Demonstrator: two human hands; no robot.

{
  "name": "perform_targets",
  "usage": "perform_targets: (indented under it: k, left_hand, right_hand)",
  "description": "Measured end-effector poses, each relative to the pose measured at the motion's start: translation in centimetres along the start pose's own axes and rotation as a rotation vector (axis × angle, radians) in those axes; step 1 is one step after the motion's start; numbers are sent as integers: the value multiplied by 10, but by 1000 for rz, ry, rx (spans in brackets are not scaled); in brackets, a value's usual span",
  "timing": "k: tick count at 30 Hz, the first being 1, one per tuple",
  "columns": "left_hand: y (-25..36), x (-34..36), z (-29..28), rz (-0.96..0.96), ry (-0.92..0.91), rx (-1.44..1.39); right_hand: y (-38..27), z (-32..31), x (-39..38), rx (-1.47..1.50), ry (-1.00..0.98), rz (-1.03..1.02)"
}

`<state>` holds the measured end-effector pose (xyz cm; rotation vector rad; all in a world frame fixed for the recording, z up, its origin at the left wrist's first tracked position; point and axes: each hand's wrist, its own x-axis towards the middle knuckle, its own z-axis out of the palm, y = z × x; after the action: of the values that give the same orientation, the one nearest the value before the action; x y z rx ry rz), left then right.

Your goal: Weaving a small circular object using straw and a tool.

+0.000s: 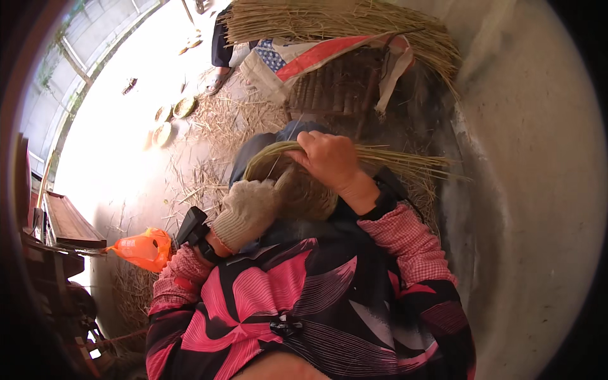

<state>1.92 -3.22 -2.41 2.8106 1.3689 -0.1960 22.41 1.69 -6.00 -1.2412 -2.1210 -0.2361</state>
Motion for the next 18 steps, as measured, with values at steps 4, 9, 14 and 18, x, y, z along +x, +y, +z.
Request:
perform_targets:
  k: [4,9,14,18]
  left_hand:
    - [-18,-20,-21,221,437,-335]
    - [-64,-24,-56,-44,1071,-556]
    - [-69,23,-46,51,478,-1108]
    - [-70,67,-15,286,661,-523]
  right_hand:
    - [7,-3,1,37,47,16]
    - [21,-30,20,-11,96,-228]
    - [9,-39,41,0,112,-453]
    - [1,-36,42,-18,93,-468]
